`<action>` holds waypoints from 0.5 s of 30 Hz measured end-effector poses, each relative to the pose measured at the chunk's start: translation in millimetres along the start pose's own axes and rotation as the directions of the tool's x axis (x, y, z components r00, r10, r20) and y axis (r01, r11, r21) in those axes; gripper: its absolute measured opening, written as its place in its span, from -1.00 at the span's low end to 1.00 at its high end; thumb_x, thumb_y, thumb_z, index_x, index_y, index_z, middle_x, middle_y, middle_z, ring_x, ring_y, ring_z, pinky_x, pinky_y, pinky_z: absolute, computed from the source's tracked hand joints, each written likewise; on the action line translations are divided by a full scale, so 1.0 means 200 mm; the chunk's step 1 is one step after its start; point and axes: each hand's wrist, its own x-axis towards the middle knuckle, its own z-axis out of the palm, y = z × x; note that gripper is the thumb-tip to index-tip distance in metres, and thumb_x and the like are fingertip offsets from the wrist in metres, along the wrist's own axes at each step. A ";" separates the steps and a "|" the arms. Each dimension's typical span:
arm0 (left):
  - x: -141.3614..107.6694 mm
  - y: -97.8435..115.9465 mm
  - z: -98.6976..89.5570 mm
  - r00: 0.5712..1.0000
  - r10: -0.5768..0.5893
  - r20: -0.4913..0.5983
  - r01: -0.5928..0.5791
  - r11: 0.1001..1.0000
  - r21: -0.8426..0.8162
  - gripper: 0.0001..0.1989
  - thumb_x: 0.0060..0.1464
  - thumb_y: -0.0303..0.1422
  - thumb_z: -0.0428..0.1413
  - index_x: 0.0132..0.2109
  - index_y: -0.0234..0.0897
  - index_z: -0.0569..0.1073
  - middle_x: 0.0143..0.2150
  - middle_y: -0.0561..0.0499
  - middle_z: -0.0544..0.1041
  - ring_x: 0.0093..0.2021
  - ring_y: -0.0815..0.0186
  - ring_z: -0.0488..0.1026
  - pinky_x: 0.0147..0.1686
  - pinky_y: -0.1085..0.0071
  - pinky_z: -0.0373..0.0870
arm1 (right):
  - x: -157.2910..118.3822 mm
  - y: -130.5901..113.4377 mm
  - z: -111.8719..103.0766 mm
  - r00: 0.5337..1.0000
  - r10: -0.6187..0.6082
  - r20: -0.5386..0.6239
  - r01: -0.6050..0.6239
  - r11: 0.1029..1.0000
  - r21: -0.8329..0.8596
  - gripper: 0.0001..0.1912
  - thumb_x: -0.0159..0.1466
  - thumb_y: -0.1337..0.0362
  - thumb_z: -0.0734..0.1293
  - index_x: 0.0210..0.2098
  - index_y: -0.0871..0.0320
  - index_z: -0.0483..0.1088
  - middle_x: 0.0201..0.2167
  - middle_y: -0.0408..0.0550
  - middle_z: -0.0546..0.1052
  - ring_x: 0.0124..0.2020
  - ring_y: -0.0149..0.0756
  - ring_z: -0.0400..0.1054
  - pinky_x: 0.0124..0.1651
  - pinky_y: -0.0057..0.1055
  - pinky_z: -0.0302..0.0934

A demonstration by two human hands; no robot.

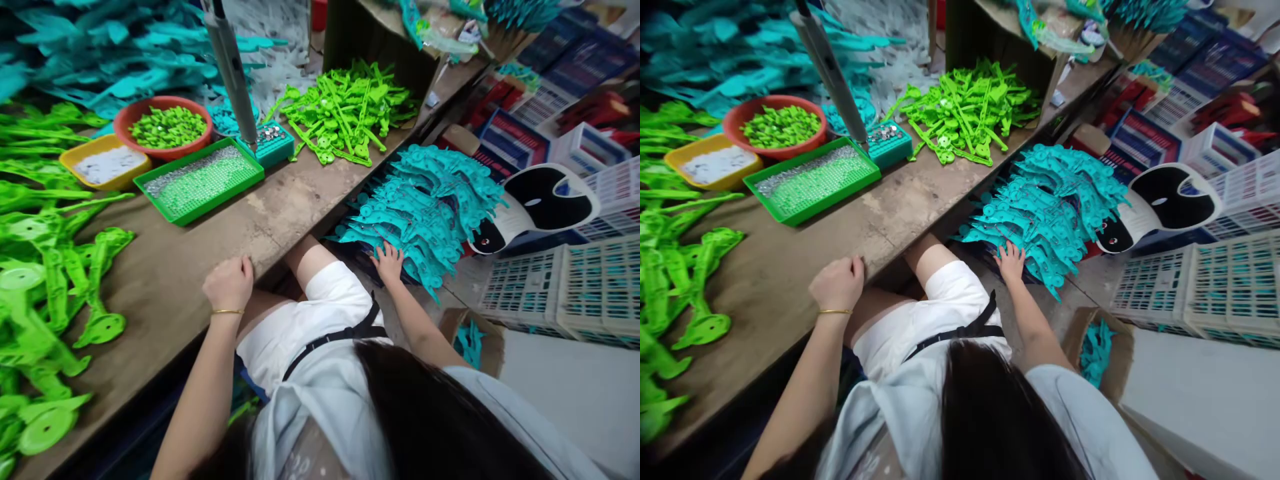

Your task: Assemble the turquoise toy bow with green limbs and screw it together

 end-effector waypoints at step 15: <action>-0.05 -0.08 0.06 0.991 0.051 -0.121 -0.047 0.998 0.040 -0.58 0.28 -0.13 -0.17 -0.48 -0.25 0.25 -0.48 -0.03 0.35 -0.46 0.28 0.21 -0.48 0.38 -0.16 | 0.36 0.49 -0.40 0.983 0.182 0.035 -0.182 0.983 -0.014 -0.32 0.14 0.33 0.23 0.26 0.29 0.17 0.20 0.36 0.26 0.20 0.16 0.10 0.21 0.27 -0.16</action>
